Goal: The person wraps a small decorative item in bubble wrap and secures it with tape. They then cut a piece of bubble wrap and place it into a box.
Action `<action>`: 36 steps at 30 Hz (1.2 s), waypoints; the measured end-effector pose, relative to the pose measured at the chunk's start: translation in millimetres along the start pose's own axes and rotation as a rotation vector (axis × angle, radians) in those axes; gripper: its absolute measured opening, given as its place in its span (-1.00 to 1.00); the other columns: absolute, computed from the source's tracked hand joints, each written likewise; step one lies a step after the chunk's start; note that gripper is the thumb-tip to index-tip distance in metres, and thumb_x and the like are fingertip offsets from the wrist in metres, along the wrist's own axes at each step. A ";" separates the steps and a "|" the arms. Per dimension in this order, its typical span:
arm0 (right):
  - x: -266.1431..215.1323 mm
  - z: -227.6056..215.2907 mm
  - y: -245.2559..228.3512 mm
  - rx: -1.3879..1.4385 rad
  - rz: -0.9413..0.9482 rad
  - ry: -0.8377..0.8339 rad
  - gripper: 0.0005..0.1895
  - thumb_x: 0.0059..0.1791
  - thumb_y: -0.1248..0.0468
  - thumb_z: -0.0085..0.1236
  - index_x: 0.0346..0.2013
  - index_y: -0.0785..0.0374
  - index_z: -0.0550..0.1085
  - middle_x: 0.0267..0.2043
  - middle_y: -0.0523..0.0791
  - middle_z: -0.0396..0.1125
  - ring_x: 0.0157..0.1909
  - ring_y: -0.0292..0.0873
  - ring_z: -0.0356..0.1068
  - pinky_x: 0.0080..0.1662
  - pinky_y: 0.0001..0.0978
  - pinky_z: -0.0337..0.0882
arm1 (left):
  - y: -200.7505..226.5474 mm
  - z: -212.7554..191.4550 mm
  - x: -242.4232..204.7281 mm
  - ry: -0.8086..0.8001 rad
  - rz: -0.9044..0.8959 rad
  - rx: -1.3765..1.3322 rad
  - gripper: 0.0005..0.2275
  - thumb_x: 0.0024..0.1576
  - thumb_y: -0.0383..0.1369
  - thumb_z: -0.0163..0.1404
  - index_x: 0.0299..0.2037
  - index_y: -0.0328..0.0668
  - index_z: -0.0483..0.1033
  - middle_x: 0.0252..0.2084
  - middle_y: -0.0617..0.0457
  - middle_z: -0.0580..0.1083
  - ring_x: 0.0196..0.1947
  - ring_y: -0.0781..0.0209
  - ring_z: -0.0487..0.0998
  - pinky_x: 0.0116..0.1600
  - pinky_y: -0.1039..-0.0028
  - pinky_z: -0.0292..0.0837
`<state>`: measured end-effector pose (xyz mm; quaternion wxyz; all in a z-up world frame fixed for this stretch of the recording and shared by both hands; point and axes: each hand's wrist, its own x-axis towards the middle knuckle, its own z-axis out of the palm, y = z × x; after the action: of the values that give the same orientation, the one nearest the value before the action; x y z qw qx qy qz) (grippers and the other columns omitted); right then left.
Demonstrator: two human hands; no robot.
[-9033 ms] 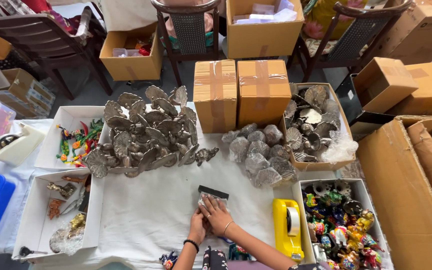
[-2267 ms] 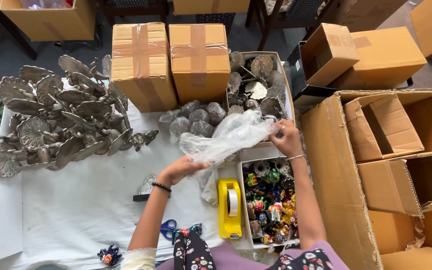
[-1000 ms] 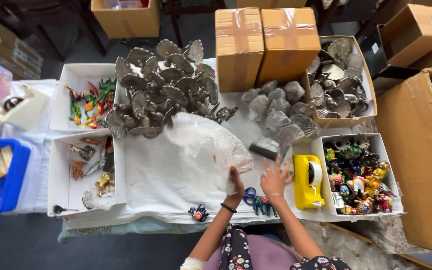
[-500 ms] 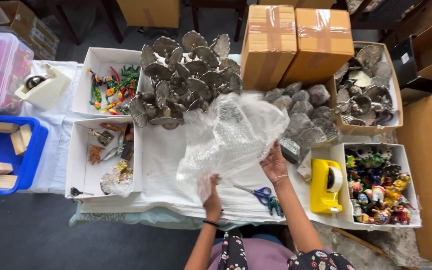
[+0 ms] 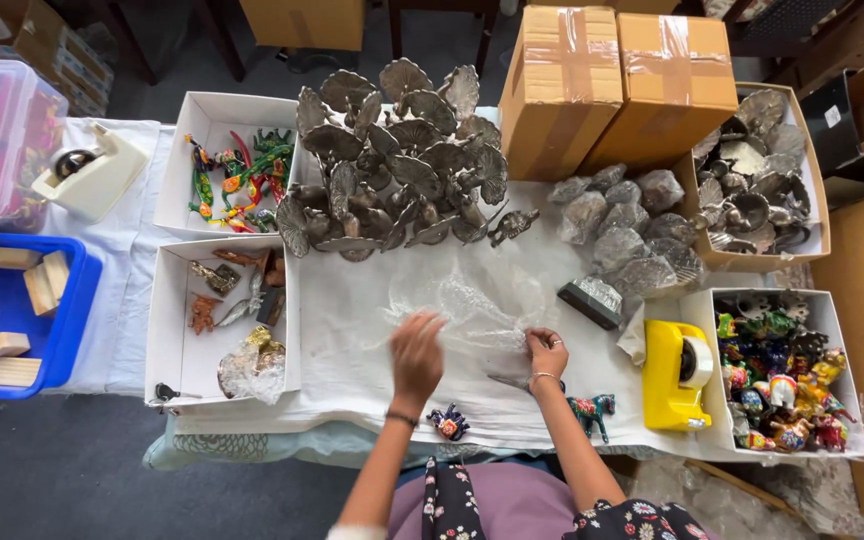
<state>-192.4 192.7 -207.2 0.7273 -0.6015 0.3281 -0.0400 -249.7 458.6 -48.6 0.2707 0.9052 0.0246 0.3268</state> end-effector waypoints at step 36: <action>-26.3 39.4 -81.7 -1.433 -0.750 -0.913 -0.83 -0.19 0.09 0.37 -0.30 -0.22 0.62 0.60 -0.18 -0.19 0.63 0.25 -0.47 0.27 0.56 -0.15 | -130.1 12.2 58.4 -0.823 -0.228 -0.063 -0.44 0.27 0.16 -0.43 0.30 0.16 0.38 0.51 0.10 0.13 0.56 0.02 -0.07 0.46 -0.23 -0.32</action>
<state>-164.7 215.8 -119.9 0.1801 -0.9315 -0.2596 0.1804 -179.3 576.6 -88.5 0.3200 0.9428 0.0043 -0.0933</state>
